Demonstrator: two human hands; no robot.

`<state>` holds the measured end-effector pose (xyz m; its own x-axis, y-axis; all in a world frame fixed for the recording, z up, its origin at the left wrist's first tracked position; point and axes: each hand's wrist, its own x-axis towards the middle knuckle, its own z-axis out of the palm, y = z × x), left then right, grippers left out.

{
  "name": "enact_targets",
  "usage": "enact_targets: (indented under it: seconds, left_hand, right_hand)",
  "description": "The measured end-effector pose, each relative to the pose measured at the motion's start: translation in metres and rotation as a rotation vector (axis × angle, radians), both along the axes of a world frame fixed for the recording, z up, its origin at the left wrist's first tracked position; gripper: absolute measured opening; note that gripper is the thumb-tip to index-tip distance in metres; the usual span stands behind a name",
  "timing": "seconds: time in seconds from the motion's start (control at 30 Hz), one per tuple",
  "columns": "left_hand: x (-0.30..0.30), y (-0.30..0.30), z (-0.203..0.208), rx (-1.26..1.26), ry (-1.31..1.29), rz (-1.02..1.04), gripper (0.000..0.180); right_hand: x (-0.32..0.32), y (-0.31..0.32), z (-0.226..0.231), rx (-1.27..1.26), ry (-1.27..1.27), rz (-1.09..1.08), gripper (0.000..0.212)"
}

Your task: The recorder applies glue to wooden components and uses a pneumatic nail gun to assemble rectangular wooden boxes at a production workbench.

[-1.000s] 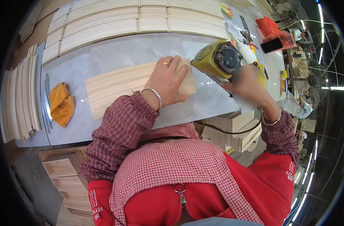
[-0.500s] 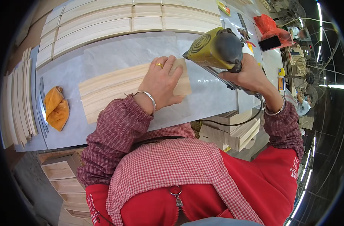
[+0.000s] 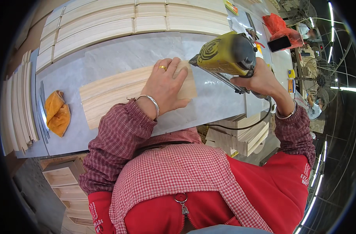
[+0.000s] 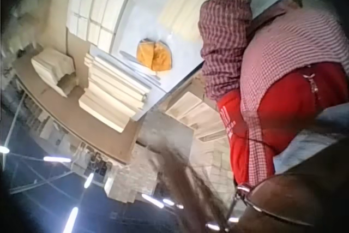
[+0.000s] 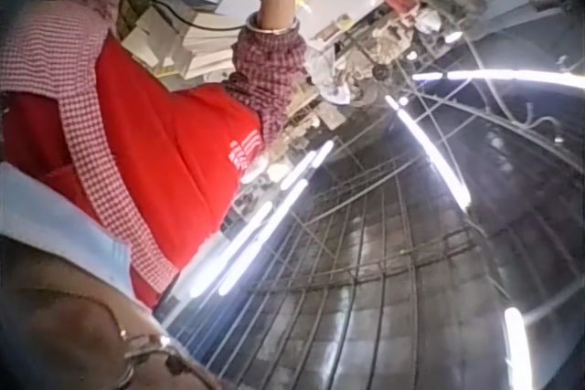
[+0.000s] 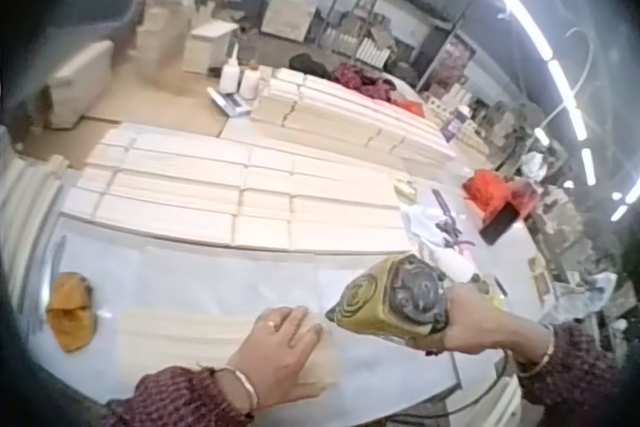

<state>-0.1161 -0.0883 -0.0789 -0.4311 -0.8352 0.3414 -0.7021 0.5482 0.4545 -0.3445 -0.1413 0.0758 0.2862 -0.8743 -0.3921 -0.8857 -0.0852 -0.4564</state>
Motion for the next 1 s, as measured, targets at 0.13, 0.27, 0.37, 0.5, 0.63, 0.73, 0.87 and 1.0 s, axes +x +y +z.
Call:
enact_targets:
  seconds: [0.13,0.27,0.37,0.5,0.63,0.73,0.87,1.0]
  left_hand:
    - [0.000,0.000,0.002,0.055,-0.038,0.000,0.074]
    - [0.001,0.001,0.002,0.040,-0.012,0.003,0.073]
    - [0.000,0.000,0.000,0.015,0.003,0.000,0.068]
    - [-0.001,0.000,-0.002,-0.008,0.021,-0.008,0.062]
    - [0.000,-0.001,-0.003,-0.012,0.019,-0.002,0.062]
    - [0.000,-0.001,-0.004,-0.024,0.018,-0.002,0.061]
    - [0.000,0.000,-0.003,-0.024,0.016,-0.007,0.062]
    - [0.000,0.000,-0.002,-0.019,0.013,-0.011,0.062]
  right_hand:
    - [-0.005,-0.003,-0.004,-0.032,0.000,0.035,0.027]
    - [-0.002,-0.003,-0.001,-0.017,0.007,0.059,0.024]
    - [-0.012,0.005,-0.004,-0.080,-0.019,0.114,0.022]
    - [-0.018,0.019,-0.004,-0.115,-0.063,0.145,0.020]
    - [-0.018,0.029,-0.002,-0.039,-0.126,0.092,0.018]
    - [-0.020,0.030,-0.004,-0.021,-0.154,0.091,0.018]
    - [-0.031,0.029,-0.010,-0.095,-0.087,0.213,0.018]
    - [-0.034,0.028,-0.013,-0.168,-0.033,0.330,0.018]
